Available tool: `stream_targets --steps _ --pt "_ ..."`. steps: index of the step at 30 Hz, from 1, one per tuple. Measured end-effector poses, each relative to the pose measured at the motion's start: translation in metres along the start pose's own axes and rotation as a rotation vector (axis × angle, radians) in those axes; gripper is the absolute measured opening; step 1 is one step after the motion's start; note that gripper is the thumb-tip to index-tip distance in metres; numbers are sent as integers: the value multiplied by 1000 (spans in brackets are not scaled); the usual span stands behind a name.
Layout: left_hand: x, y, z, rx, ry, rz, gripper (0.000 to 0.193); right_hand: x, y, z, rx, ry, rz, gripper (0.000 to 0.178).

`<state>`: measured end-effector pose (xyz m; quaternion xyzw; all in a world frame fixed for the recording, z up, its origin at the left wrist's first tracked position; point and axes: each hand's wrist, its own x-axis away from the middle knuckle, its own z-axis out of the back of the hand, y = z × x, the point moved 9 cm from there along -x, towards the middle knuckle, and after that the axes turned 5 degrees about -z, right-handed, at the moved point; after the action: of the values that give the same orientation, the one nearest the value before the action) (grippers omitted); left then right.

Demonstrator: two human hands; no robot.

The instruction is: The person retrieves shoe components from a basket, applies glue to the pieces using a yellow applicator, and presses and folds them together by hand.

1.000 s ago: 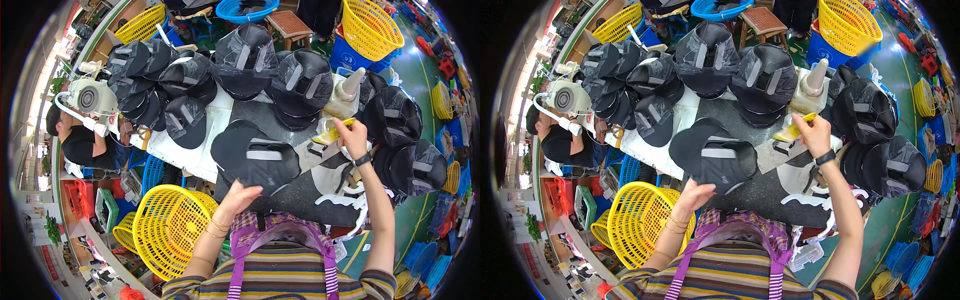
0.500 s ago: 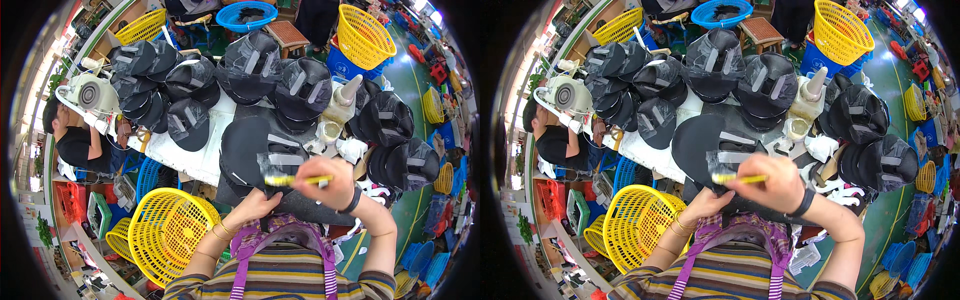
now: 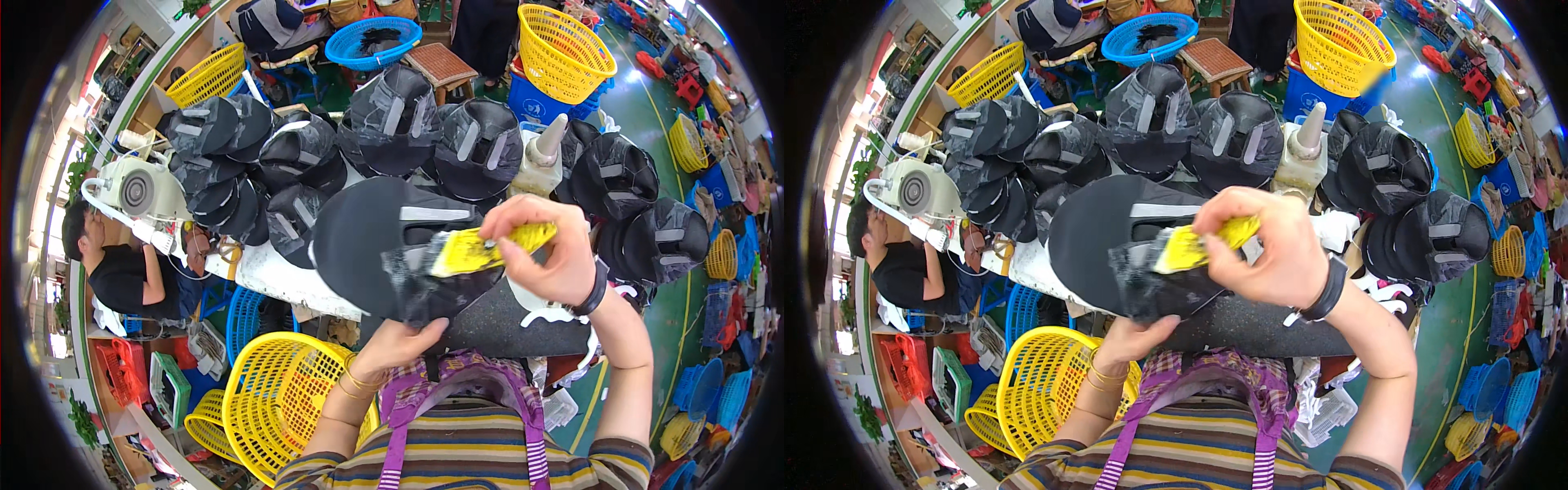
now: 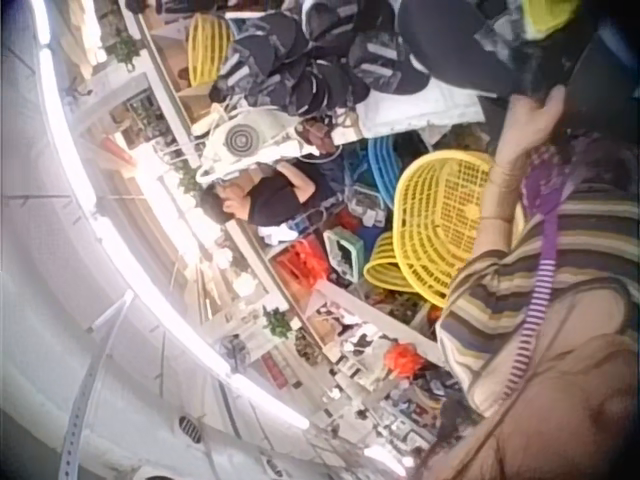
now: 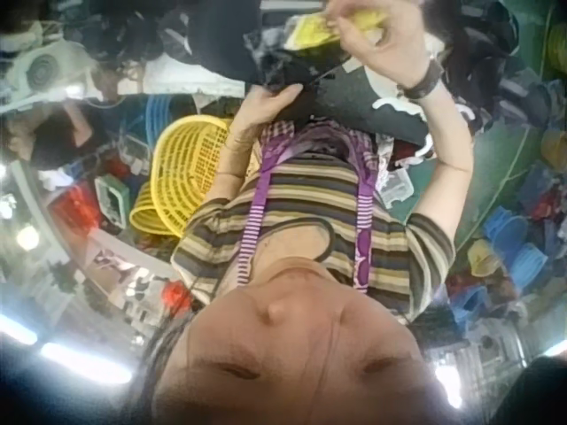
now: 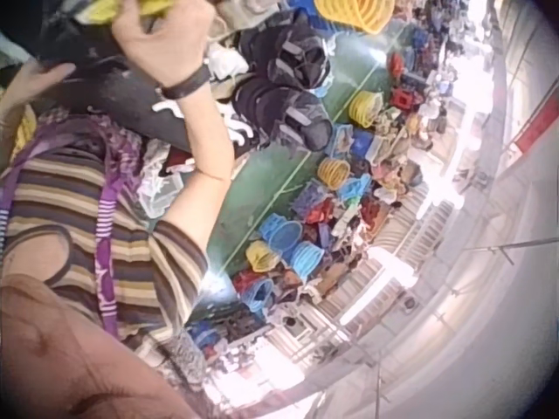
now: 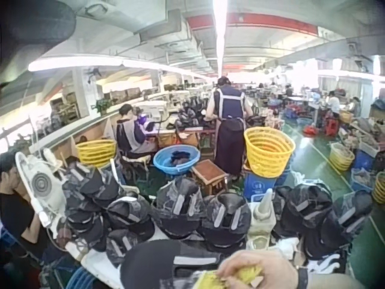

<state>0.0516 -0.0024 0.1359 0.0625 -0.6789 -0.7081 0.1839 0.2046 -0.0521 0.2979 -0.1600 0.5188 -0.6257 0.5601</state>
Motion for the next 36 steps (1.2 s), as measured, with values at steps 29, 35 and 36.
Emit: stream_targets --steps 29,35,36 --pt "-66 19 70 809 306 -297 21 68 290 91 608 455 -539 43" --pt "-58 20 15 830 18 -287 56 108 329 108 219 602 -865 41" --pt "-59 20 3 743 -33 -223 61 113 333 109 -160 718 -860 37"
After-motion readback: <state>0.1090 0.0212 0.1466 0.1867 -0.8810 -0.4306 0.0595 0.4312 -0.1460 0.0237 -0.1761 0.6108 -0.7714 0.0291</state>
